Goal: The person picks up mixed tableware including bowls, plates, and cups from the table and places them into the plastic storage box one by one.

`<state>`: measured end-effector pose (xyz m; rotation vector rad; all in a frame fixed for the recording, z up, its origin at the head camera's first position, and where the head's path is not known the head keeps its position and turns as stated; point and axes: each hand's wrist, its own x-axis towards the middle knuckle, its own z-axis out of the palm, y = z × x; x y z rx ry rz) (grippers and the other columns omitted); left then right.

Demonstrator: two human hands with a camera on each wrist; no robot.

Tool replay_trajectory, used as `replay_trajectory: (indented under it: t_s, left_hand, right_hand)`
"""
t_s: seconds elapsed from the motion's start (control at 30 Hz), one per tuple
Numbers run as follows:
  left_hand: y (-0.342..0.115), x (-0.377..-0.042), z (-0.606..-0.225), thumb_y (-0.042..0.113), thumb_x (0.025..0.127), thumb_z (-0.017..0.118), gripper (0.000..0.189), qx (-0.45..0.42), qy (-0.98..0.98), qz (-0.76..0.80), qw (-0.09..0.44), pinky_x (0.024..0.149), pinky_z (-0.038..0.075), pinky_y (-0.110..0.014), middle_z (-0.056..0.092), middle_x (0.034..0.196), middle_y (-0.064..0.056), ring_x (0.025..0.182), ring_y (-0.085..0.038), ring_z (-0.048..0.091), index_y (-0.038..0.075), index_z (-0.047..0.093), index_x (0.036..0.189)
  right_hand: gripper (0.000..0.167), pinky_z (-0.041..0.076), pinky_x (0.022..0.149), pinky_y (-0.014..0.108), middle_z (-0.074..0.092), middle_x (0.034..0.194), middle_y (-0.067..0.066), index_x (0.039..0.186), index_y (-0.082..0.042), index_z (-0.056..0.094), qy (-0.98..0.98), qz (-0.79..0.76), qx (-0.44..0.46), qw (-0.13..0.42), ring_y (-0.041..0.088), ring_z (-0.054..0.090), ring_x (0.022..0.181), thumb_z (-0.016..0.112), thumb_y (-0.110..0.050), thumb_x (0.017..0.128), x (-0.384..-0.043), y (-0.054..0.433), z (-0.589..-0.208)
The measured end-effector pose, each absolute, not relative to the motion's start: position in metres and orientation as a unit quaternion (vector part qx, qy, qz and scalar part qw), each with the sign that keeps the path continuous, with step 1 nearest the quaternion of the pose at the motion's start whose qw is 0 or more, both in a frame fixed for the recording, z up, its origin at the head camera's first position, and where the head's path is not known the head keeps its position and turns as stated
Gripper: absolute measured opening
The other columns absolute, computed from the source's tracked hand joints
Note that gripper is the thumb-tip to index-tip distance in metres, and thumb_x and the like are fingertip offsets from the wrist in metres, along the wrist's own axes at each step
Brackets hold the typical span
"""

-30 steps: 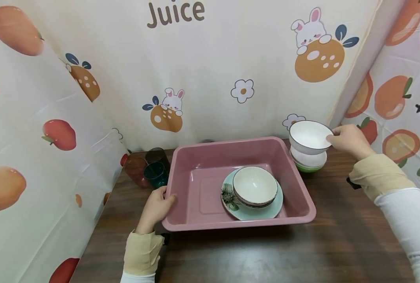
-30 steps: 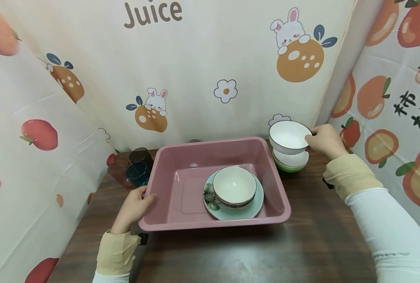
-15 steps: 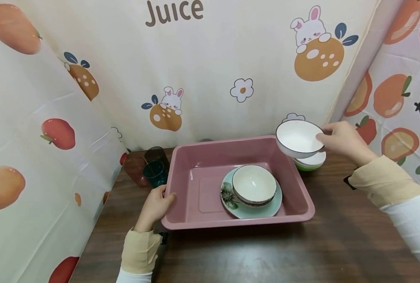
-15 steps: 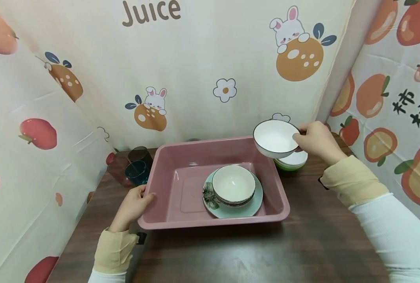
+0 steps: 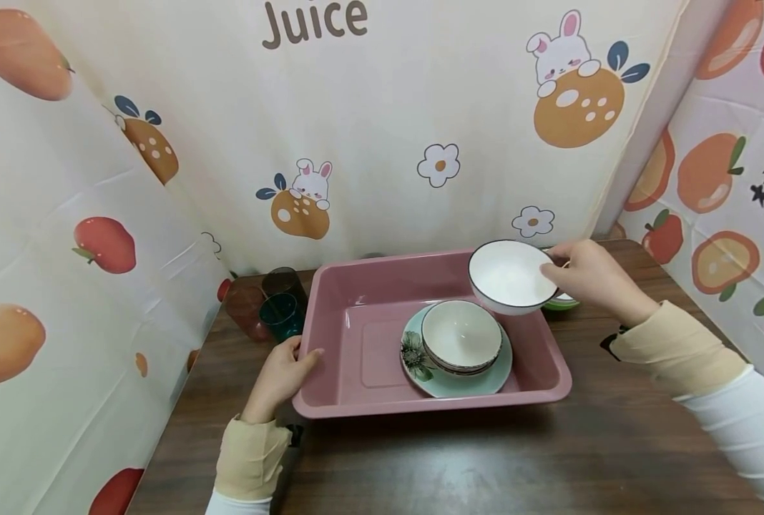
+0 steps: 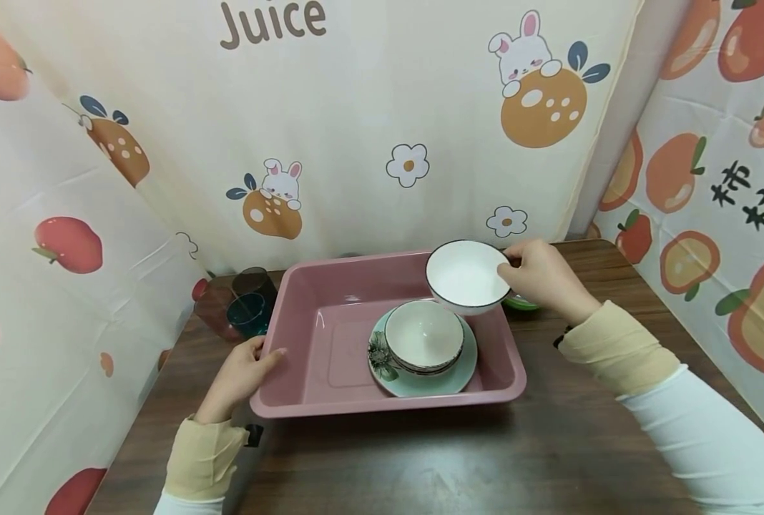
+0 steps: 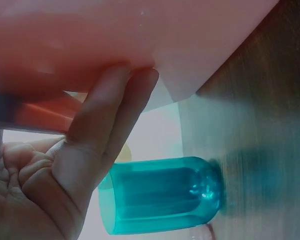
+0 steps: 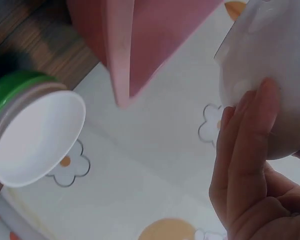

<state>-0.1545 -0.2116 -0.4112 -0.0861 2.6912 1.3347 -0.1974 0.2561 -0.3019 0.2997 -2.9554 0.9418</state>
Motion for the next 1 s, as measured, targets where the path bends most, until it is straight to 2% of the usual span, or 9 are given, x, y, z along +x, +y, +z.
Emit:
replay_trajectory:
  t_s: [0.13,0.27,0.4,0.5,0.63,0.8,1.0]
  left_hand:
    - [-0.212,-0.153,-0.406,0.028,0.096,0.062,0.052,-0.024,0.901,0.427,0.063,0.079,0.059,-0.041,0.065,0.118,-0.022,0.088,-0.021,0.068,-0.002,0.048,0.136]
    - [-0.214,-0.15,-0.393,0.032,0.096,0.061,0.058,-0.024,0.909,0.411,0.066,0.081,0.058,-0.041,0.06,0.128,-0.023,0.095,-0.025,0.067,0.001,0.042,0.142]
    - [-0.215,-0.146,-0.373,0.034,0.098,0.059,0.06,-0.006,0.921,0.385,0.061,0.086,0.056,-0.045,0.054,0.138,-0.024,0.112,-0.034,0.064,0.002,0.041,0.145]
    - [-0.212,-0.143,-0.354,0.034,0.098,0.058,0.059,0.019,0.93,0.364,0.044,0.096,0.051,-0.05,0.048,0.146,-0.021,0.124,-0.037,0.056,0.002,0.041,0.145]
    - [-0.202,-0.143,-0.329,0.04,0.097,0.058,0.059,0.057,0.932,0.359,0.018,0.103,0.046,-0.051,0.046,0.148,-0.016,0.13,-0.035,0.052,0.007,0.043,0.144]
    - [-0.172,-0.149,-0.304,0.042,0.095,0.062,0.055,0.117,0.917,0.38,0.012,0.1,0.049,-0.047,0.054,0.142,-0.009,0.126,-0.029,0.057,0.013,0.051,0.14]
    - [-0.117,-0.166,-0.3,0.031,0.095,0.065,0.033,0.167,0.879,0.446,0.001,0.084,0.055,-0.035,0.07,0.111,-0.002,0.097,-0.016,0.067,0.013,0.065,0.122]
  right_hand:
    - [0.021,0.044,0.055,0.024,0.067,0.075,0.008,0.098,0.001,0.071,-0.948,0.297,0.111,0.024,0.011,0.055,0.058,0.055,-0.011,0.091,-0.195,0.247,-0.307]
    - [0.014,0.041,0.054,0.024,0.063,0.07,0.003,0.08,-0.006,0.066,-0.946,0.297,0.128,0.034,0.009,0.05,0.057,0.055,-0.009,0.089,-0.194,0.239,-0.312]
    - [0.02,0.039,0.053,0.024,0.059,0.065,0.0,0.069,-0.008,0.058,-0.943,0.296,0.144,0.044,0.007,0.048,0.055,0.057,-0.008,0.088,-0.193,0.233,-0.317]
    - [0.016,0.039,0.052,0.024,0.058,0.063,-0.001,0.072,-0.005,0.062,-0.943,0.296,0.145,0.04,0.007,0.046,0.054,0.058,-0.008,0.087,-0.192,0.23,-0.318]
    - [0.014,0.039,0.051,0.024,0.058,0.063,-0.001,0.087,0.0,0.069,-0.941,0.307,0.141,0.02,0.008,0.046,0.056,0.057,-0.008,0.088,-0.19,0.225,-0.318]
    - [0.013,0.036,0.052,0.024,0.052,0.063,0.0,0.084,-0.001,0.066,-0.94,0.311,0.143,0.011,0.009,0.042,0.057,0.056,-0.007,0.088,-0.188,0.219,-0.318]
    - [0.011,0.036,0.052,0.024,0.053,0.065,0.001,0.086,-0.001,0.066,-0.935,0.315,0.161,0.003,0.011,0.043,0.057,0.056,-0.006,0.088,-0.184,0.21,-0.317]
